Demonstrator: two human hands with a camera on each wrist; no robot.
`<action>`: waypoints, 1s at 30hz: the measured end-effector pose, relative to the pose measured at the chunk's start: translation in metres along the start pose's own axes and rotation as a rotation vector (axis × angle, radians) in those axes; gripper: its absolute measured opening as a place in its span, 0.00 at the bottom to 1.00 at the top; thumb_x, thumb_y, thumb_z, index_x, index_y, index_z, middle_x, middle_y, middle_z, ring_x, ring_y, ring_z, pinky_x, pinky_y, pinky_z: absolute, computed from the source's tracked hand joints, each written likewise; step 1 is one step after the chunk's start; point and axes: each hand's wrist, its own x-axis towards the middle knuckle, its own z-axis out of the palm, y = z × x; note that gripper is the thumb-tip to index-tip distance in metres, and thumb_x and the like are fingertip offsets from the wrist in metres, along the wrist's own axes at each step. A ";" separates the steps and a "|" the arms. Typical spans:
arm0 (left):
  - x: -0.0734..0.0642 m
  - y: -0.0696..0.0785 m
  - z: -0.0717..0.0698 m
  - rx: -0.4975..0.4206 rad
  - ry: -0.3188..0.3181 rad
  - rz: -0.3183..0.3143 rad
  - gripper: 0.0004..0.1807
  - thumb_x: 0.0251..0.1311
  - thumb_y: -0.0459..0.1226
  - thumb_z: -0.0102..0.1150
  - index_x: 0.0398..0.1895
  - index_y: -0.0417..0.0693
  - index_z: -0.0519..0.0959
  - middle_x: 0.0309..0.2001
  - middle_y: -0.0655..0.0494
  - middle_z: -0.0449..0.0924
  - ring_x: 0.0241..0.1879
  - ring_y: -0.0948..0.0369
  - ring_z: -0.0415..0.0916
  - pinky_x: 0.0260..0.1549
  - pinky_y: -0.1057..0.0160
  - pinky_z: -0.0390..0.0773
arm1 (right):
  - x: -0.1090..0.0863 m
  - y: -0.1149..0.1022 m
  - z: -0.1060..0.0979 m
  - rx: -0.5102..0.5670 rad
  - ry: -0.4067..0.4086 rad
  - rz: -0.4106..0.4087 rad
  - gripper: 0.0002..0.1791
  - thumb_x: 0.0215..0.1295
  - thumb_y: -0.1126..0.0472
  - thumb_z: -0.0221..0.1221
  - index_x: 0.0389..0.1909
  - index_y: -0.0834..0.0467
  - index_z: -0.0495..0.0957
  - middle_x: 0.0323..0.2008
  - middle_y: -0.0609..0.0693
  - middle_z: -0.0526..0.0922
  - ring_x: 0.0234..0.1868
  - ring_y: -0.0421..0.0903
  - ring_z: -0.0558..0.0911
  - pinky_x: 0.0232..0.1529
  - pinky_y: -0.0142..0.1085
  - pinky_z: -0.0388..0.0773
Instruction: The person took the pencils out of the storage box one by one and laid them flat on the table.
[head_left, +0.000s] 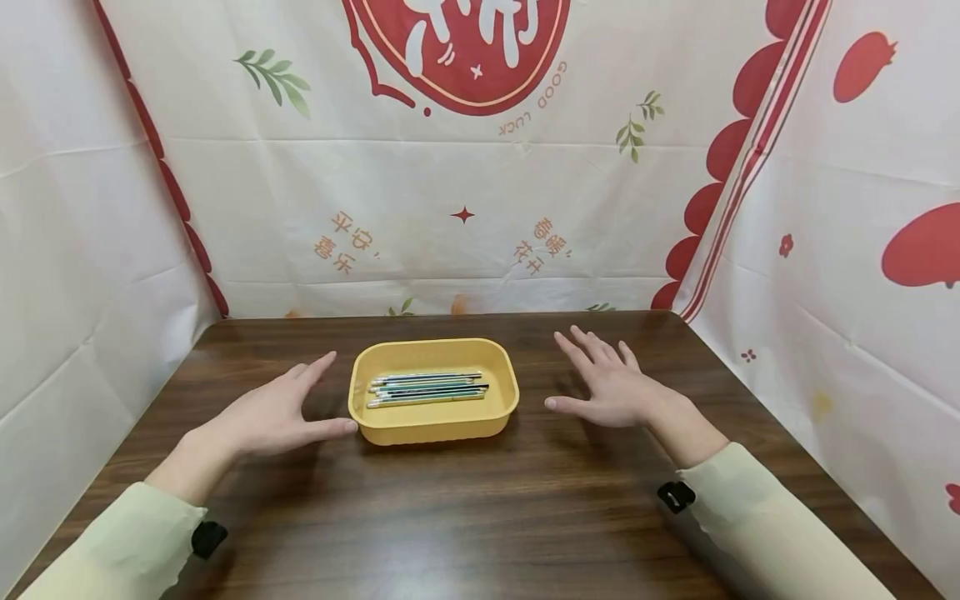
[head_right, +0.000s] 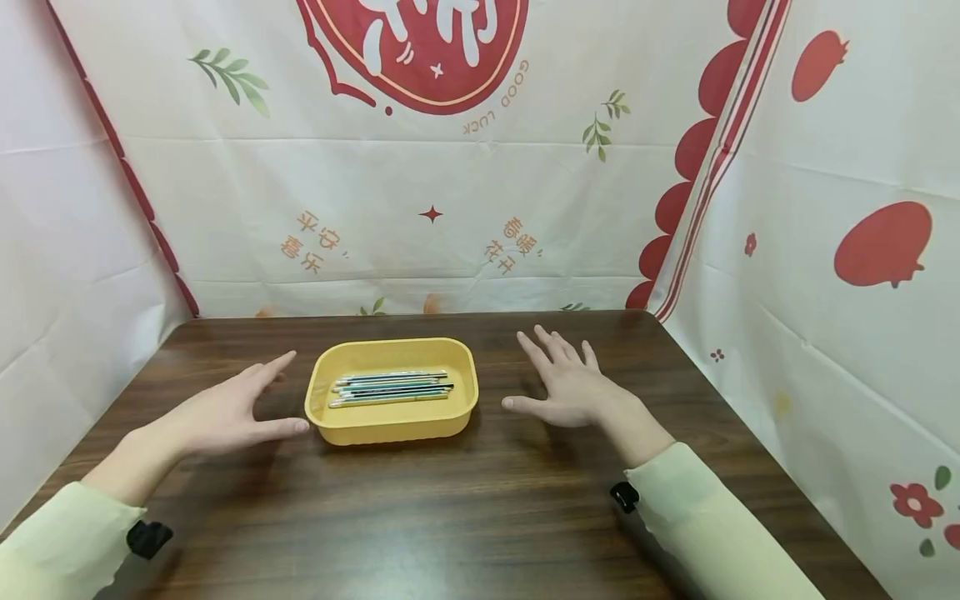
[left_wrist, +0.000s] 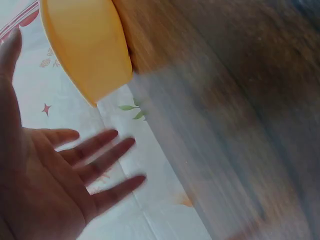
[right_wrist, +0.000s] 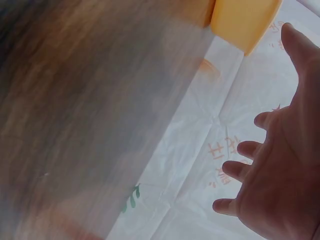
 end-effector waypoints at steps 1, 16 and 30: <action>0.002 0.000 0.000 -0.034 -0.015 0.005 0.69 0.59 0.80 0.61 0.91 0.48 0.52 0.74 0.37 0.76 0.68 0.40 0.81 0.63 0.34 0.80 | 0.000 0.000 0.000 0.000 0.005 -0.003 0.62 0.70 0.19 0.57 0.92 0.45 0.41 0.91 0.60 0.43 0.88 0.69 0.50 0.79 0.78 0.38; 0.040 0.007 0.016 -0.244 -0.238 0.039 0.75 0.63 0.71 0.69 0.91 0.48 0.30 0.72 0.38 0.77 0.63 0.51 0.80 0.66 0.43 0.78 | 0.000 -0.006 0.005 -0.005 0.027 -0.030 0.61 0.71 0.22 0.59 0.92 0.49 0.44 0.89 0.62 0.49 0.84 0.72 0.60 0.79 0.78 0.44; 0.047 0.013 0.018 -0.288 -0.297 -0.033 0.74 0.64 0.72 0.66 0.91 0.53 0.25 0.60 0.35 0.83 0.43 0.51 0.87 0.49 0.49 0.85 | 0.004 -0.006 0.006 -0.013 0.026 -0.029 0.63 0.70 0.21 0.59 0.92 0.49 0.42 0.89 0.62 0.48 0.83 0.73 0.61 0.79 0.78 0.44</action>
